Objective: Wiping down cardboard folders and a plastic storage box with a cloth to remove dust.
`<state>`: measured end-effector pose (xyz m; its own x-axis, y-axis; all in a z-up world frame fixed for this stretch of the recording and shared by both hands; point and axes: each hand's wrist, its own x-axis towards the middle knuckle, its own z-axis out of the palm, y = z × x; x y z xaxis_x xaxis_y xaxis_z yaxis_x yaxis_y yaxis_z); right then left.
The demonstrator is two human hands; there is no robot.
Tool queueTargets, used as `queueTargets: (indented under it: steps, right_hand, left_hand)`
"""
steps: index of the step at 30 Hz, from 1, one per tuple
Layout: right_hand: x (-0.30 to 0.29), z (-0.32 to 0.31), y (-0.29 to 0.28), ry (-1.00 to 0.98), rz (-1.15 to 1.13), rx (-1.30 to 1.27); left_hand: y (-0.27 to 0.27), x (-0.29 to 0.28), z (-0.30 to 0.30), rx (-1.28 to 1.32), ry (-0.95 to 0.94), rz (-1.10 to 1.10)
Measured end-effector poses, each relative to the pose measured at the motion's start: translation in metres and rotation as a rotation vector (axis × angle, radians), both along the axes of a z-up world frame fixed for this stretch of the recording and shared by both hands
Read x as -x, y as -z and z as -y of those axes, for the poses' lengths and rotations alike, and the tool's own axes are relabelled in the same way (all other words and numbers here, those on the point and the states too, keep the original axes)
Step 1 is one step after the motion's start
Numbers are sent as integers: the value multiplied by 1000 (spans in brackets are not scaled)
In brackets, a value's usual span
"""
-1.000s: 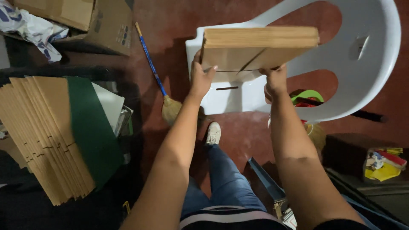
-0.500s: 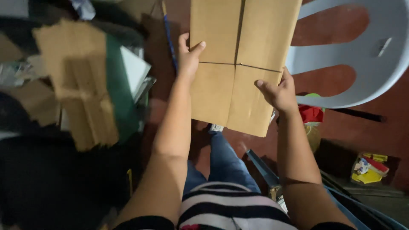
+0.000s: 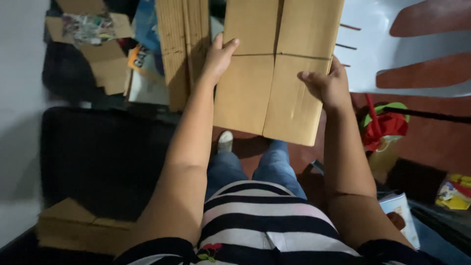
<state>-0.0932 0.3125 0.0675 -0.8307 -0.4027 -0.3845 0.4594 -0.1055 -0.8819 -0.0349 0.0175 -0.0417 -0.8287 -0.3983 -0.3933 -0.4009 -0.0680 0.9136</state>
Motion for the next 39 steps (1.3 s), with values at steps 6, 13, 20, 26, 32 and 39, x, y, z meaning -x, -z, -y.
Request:
queueTargets:
  steps: [6, 13, 20, 26, 32, 39]
  right_hand:
    - [-40, 78, -100, -63, -154, -415]
    - [2, 100, -31, -89, -430, -474]
    - [0, 122, -34, -115, -462, -589]
    - [-6, 153, -45, -144, -561, -627]
    - [-27, 189, -45, -173, -749, -682]
    - [-63, 218, -60, -208, -725, -679]
  left_hand:
    - [59, -34, 29, -281, 18, 160]
    - [111, -33, 24, 69, 97, 10]
    - [37, -61, 40, 1072, 513, 331]
    - [-2, -77, 63, 816, 334, 315]
    - [24, -78, 78, 1156, 491, 225]
    - [21, -91, 88, 1336, 635, 166]
